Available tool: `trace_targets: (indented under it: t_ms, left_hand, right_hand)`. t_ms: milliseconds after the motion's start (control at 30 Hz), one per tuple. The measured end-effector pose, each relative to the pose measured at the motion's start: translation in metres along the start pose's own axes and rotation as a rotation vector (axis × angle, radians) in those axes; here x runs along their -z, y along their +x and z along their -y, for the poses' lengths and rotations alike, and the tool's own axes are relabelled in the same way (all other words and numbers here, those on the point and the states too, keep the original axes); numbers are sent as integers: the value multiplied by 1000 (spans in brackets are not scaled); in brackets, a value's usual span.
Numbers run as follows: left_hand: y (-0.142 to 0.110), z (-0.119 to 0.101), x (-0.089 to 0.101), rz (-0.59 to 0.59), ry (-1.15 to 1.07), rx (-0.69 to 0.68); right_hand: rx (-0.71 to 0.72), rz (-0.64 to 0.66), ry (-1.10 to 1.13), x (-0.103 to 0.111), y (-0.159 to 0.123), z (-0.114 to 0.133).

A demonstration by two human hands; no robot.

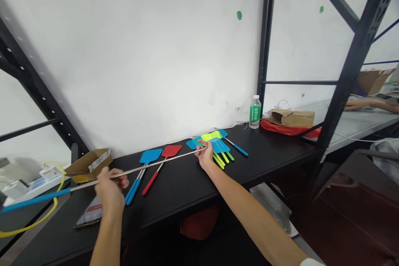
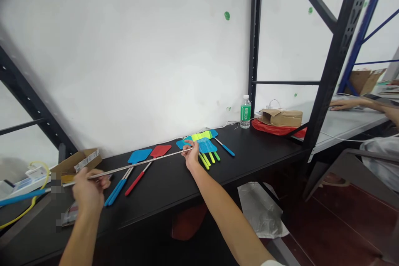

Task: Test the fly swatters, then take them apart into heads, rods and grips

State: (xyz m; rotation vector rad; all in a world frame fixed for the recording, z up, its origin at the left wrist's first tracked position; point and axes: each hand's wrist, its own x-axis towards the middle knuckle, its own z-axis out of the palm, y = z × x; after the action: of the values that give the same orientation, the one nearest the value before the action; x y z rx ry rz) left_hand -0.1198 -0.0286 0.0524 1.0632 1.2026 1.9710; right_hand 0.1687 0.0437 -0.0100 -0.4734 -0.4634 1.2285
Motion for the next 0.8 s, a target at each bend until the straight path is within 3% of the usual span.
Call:
trace_targets:
  t_ms: [133,233,367,633,800]
  left_hand:
    - [8,-15,27,-144,-132,9]
    - [7,-19,35,-183,-142,-22]
    - [4,-16,26,-200,-146,-3]
    - [1,-10,12,-90,-187,-84]
    - [-12,-2,-12,8,-198,-23]
  right_hand:
    - [-10,6,10,2,3,-1]
    - [-5,-7,5,2,3,-3]
    - [2,-31,9,2,2,-3]
    - [-5,-39,64,5,3,-2]
    - [-15,-2,13,4,2,-3]
